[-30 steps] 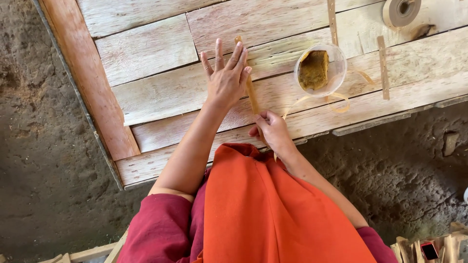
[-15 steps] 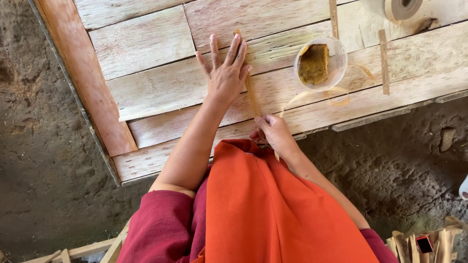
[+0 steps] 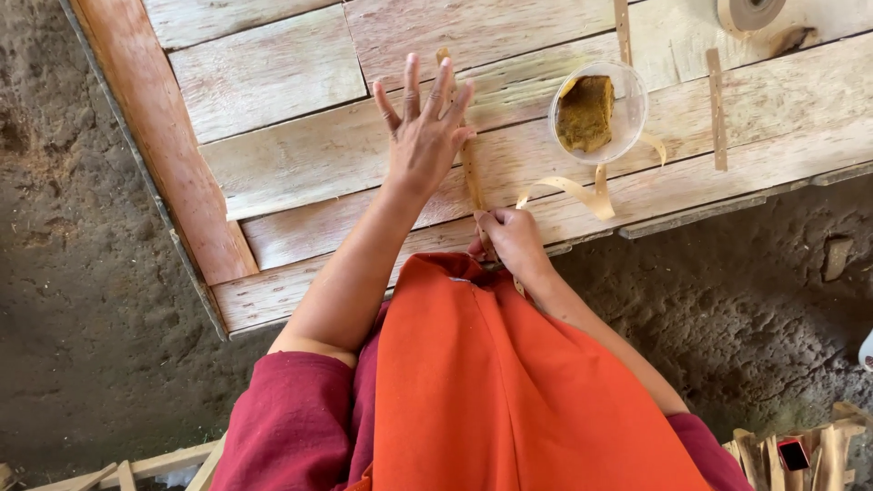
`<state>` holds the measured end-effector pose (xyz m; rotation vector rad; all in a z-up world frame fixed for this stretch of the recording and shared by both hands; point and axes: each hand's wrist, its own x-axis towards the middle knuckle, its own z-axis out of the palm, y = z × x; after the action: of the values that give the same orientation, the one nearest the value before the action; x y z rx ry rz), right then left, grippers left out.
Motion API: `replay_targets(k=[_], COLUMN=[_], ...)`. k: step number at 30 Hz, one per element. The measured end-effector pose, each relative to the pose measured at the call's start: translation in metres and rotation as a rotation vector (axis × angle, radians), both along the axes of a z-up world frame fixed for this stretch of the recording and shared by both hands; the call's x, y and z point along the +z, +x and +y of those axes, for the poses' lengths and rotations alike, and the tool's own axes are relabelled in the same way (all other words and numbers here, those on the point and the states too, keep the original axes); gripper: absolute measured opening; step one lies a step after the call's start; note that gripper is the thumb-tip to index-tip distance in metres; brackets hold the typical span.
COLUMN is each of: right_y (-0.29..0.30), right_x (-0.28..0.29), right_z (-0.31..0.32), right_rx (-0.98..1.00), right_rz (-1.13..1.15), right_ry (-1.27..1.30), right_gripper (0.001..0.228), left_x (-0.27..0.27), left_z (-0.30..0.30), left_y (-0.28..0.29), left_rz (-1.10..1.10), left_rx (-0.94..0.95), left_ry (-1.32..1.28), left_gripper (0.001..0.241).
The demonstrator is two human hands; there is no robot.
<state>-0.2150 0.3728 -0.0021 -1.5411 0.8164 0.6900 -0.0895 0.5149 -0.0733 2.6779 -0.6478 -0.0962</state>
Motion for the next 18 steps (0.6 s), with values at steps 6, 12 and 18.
replay_targets(k=[6,12,18], right_y=[0.001,-0.009,-0.013], right_x=[0.007,-0.010,-0.025], right_z=[0.002,0.007,-0.001], right_rx=[-0.027,0.163,0.171], right_rz=[0.010,-0.149,-0.081], right_ry=[0.009,-0.249,-0.197], right_gripper=[0.032,0.035,0.033], left_x=[0.003,-0.017,-0.030], left_z=[-0.005,-0.016,-0.019], left_y=[-0.033,-0.076,-0.079], left_rz=[-0.037,-0.132,-0.064], left_rx=[0.032,0.124,0.144], left_ry=[-0.077,-0.107,-0.006], left_gripper=[0.054,0.046,0.048])
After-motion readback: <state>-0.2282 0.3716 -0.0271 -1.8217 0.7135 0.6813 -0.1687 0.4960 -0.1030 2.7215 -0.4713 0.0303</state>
